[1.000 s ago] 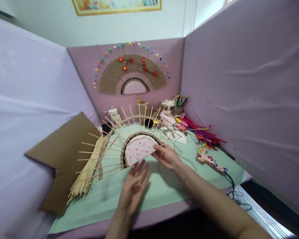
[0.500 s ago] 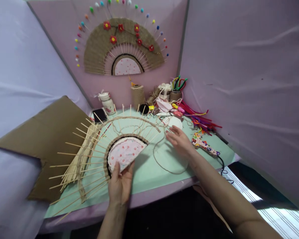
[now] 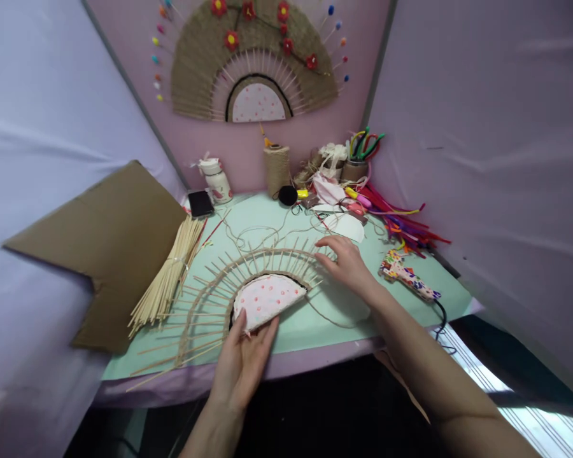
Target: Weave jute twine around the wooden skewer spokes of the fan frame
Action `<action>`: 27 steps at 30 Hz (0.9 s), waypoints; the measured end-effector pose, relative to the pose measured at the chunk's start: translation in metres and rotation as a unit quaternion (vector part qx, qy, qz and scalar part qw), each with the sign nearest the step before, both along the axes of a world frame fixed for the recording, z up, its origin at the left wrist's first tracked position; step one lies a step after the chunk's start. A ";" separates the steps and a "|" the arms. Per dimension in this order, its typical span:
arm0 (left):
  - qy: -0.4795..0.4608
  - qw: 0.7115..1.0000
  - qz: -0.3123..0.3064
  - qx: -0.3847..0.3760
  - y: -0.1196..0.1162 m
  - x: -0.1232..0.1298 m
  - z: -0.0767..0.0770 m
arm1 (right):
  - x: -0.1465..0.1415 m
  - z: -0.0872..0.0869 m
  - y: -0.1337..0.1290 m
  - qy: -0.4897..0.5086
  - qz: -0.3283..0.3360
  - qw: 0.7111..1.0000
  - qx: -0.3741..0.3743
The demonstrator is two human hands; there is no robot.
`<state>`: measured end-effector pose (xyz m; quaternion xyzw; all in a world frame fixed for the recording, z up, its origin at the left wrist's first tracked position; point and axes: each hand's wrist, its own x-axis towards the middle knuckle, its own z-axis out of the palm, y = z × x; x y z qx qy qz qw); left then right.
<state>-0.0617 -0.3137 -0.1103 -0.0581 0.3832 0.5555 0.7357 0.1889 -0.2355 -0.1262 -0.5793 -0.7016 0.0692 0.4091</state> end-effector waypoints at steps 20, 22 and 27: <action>0.791 0.396 -0.333 0.326 0.158 -0.005 0.091 | 0.135 -0.004 -0.075 -0.284 -0.204 0.914 -0.204; 0.815 0.322 -0.382 0.293 0.186 0.002 0.067 | 0.141 -0.013 -0.076 -0.292 -0.220 0.900 -0.236; 0.814 0.271 -0.423 0.292 0.212 0.003 0.030 | 0.137 -0.016 -0.071 -0.231 -0.204 0.913 -0.268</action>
